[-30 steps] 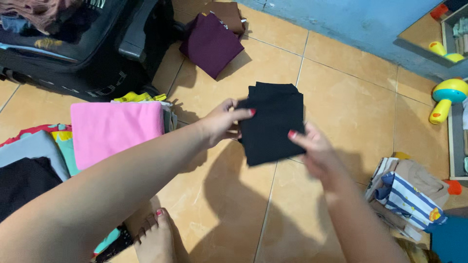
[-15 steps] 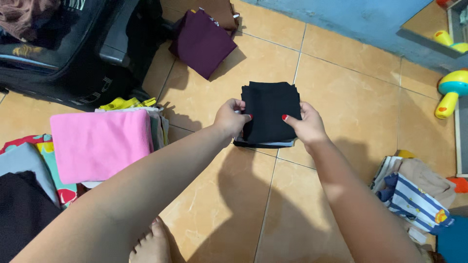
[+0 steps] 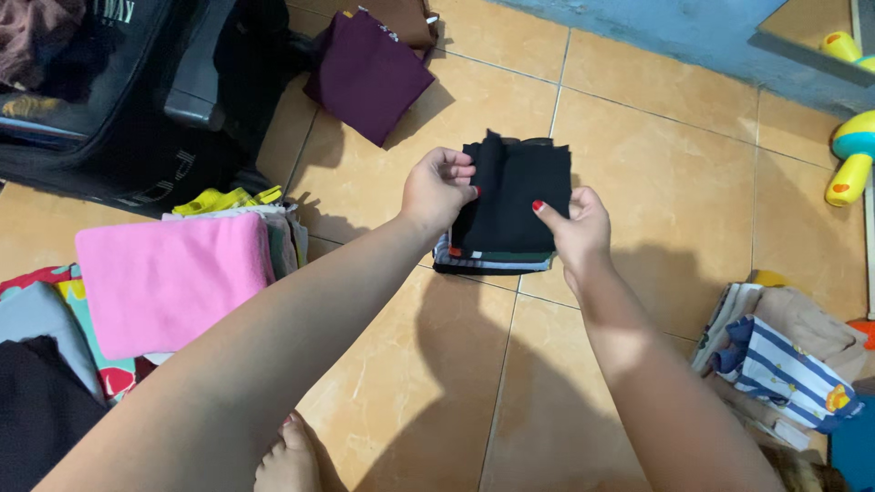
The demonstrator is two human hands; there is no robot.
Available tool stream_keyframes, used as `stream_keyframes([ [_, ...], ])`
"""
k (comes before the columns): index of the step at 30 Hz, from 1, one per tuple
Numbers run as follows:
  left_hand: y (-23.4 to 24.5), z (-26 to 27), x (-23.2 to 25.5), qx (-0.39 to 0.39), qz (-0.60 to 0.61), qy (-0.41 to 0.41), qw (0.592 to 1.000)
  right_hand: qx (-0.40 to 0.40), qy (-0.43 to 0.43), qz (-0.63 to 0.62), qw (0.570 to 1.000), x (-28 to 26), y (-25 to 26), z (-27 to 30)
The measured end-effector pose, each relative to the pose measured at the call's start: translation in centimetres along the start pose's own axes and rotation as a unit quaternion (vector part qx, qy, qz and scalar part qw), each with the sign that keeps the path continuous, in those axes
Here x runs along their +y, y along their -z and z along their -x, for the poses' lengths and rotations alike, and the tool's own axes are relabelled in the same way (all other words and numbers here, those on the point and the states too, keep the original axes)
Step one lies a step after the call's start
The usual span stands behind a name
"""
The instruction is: The person sits on a tiled floor and folds various garments by hand, including a beige top, a blue striped shirt, a white pair of shorts, a green top, and a pink top. The folded items are stacked into neat piles next to an open suitcase.
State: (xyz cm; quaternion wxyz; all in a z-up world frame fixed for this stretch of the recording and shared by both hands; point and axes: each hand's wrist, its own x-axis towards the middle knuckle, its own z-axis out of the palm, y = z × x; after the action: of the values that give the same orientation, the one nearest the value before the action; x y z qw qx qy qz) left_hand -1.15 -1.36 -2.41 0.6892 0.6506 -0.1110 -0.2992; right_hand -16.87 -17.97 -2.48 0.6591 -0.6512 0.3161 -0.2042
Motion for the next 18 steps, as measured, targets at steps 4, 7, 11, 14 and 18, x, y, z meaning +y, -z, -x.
stream_keyframes([
  [4, 0.5, 0.8, 0.4, 0.027, -0.086, 0.026, 0.996, 0.055, 0.054, 0.33, 0.941, 0.8, 0.4, -0.1],
  [7, 1.0, 2.0, 0.5, 0.045, -0.115, 0.134, 0.983, 0.044, 0.024, 0.265, 0.963, 1.2, 0.6, -0.1],
  [11, 1.7, 2.8, 0.3, -0.001, -0.112, 0.2, 0.973, 0.021, -0.046, 0.122, 0.991, 0.6, 0.3, 0.0],
  [14, 2.0, 2.8, -0.5, -0.039, -0.166, 0.174, 0.97, 0.071, 0.012, 0.382, 0.921, -0.9, -0.2, 0.7],
  [18, 2.4, 2.7, -1.2, -0.038, -0.195, 0.139, 0.97, 0.117, 0.224, 0.555, 0.793, -3.4, -1.8, 3.2],
])
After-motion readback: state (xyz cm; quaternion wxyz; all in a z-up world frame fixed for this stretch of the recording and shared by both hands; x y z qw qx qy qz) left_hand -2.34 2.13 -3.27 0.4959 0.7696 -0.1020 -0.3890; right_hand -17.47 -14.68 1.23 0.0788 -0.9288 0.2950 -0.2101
